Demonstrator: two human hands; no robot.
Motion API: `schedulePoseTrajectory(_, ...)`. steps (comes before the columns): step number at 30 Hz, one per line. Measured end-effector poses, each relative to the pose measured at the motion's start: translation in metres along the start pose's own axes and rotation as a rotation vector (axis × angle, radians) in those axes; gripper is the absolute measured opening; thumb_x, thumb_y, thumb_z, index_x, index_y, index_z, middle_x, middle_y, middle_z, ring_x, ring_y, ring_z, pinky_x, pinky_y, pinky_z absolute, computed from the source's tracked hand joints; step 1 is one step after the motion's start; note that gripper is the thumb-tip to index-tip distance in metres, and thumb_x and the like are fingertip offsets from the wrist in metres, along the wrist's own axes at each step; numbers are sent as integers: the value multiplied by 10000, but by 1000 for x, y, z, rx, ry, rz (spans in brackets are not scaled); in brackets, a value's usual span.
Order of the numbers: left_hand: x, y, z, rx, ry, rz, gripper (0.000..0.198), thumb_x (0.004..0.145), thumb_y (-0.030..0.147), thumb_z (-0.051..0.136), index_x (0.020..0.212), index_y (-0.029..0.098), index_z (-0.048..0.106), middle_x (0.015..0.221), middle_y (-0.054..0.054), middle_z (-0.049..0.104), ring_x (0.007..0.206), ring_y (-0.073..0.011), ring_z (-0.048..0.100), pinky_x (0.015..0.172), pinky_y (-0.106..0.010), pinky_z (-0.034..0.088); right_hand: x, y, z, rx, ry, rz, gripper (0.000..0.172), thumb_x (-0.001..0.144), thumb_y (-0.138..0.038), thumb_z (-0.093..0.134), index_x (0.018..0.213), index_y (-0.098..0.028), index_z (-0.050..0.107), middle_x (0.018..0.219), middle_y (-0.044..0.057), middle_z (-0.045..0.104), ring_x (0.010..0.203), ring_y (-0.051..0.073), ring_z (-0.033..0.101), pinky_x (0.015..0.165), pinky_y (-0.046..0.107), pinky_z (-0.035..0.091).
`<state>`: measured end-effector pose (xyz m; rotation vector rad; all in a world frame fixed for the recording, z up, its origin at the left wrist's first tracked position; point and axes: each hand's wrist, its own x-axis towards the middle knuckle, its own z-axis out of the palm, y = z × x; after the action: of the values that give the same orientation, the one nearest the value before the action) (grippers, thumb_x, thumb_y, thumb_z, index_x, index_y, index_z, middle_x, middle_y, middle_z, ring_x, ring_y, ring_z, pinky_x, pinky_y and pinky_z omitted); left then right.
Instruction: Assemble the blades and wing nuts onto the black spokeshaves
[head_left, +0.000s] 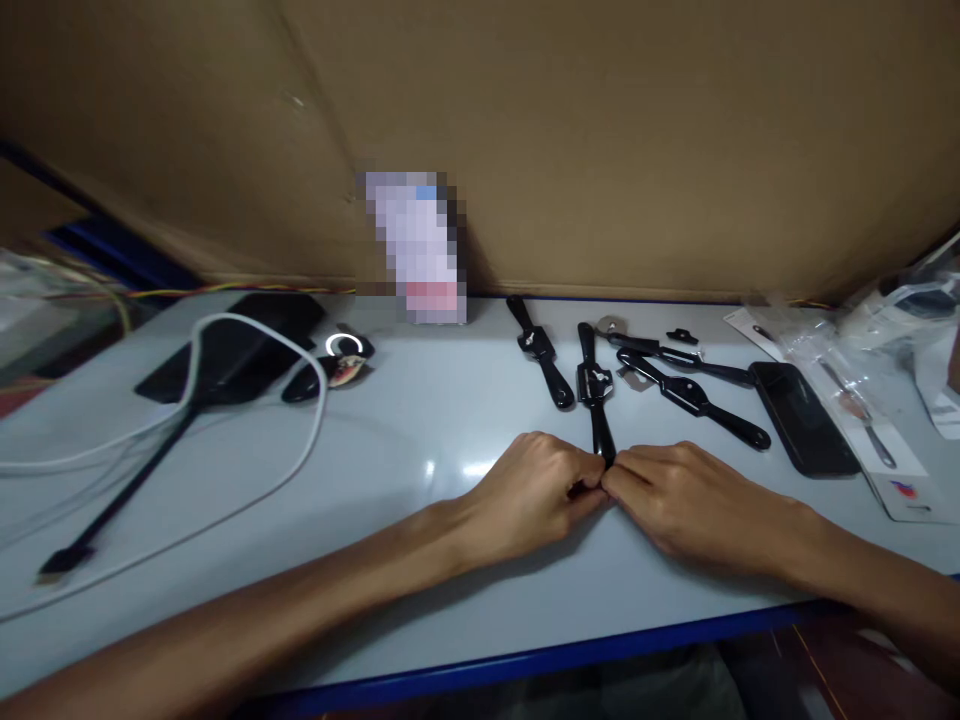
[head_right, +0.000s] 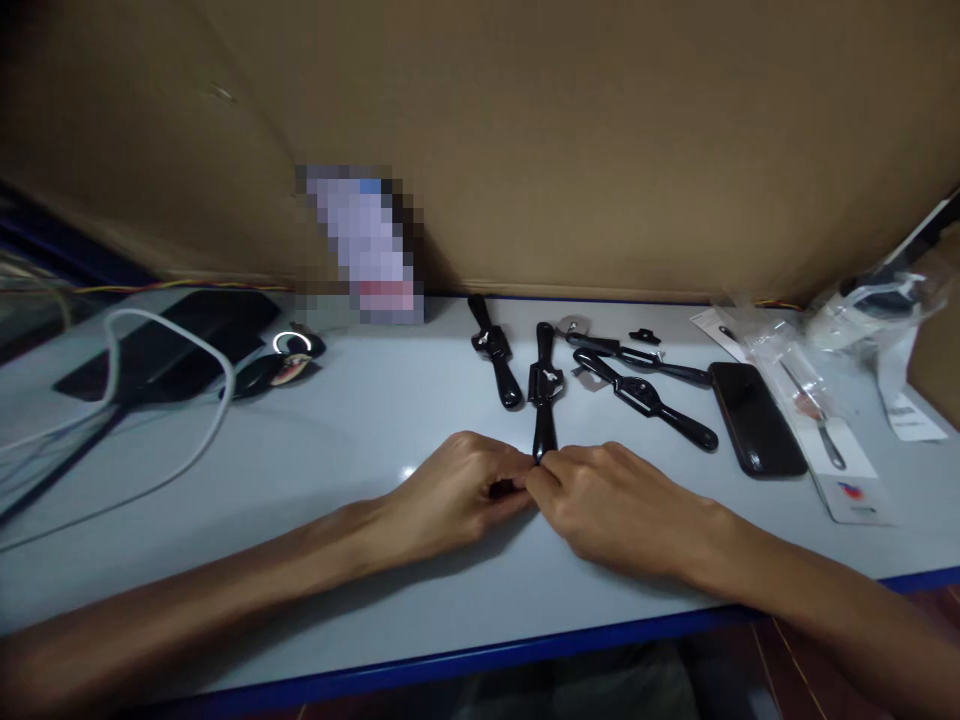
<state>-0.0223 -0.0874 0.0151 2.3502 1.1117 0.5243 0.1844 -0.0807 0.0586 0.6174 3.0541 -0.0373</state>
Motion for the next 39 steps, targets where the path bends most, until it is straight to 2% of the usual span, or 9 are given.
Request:
schedulePoseTrajectory(5,2,2,-1,-11,0,-23,271,822,138,536,569,171,446,503,42,489,464,-85,379,512,-252,211,-2,-10,3,-297,44,-51,228,887,46,433,965,-102,587,753,67,635,644,218,625,469,314,380)
schedulePoseTrajectory(9,2,3,-2,-8,7,-31,274,806,131,521,560,175,409,501,45,461,465,-84,351,511,-253,208,-1,-17,6,-329,91,-20,227,876,43,419,928,-125,562,735,63,627,610,208,616,444,306,384)
schedulePoseTrajectory(14,2,4,0,2,29,-33,257,774,102,525,555,175,411,505,49,458,465,-81,347,511,-253,211,1,-19,12,-254,122,58,209,861,33,456,884,-153,550,730,59,627,594,210,606,445,301,395)
schedulePoseTrajectory(21,-1,3,5,43,66,-5,238,771,82,521,556,171,474,517,35,509,471,-90,342,513,-253,225,5,-16,25,-82,93,169,161,893,1,509,936,-134,586,797,71,663,637,217,634,552,326,472)
schedulePoseTrajectory(27,-3,2,8,94,101,36,253,804,93,508,566,173,528,522,16,540,465,-102,367,509,-268,226,9,-16,16,102,-9,263,120,943,-72,512,943,-116,624,828,82,684,683,219,655,622,342,486)
schedulePoseTrajectory(32,-4,3,9,134,130,74,271,836,116,488,573,175,525,523,5,554,465,-109,390,512,-285,211,12,-15,10,204,-50,323,129,957,-97,508,925,-121,631,832,77,690,684,201,640,644,328,453)
schedulePoseTrajectory(39,-5,2,11,177,149,129,283,874,122,442,610,185,524,541,1,567,469,-118,401,511,-300,203,12,-14,12,244,35,349,121,910,-70,537,861,-139,624,747,35,656,592,146,533,597,290,355)
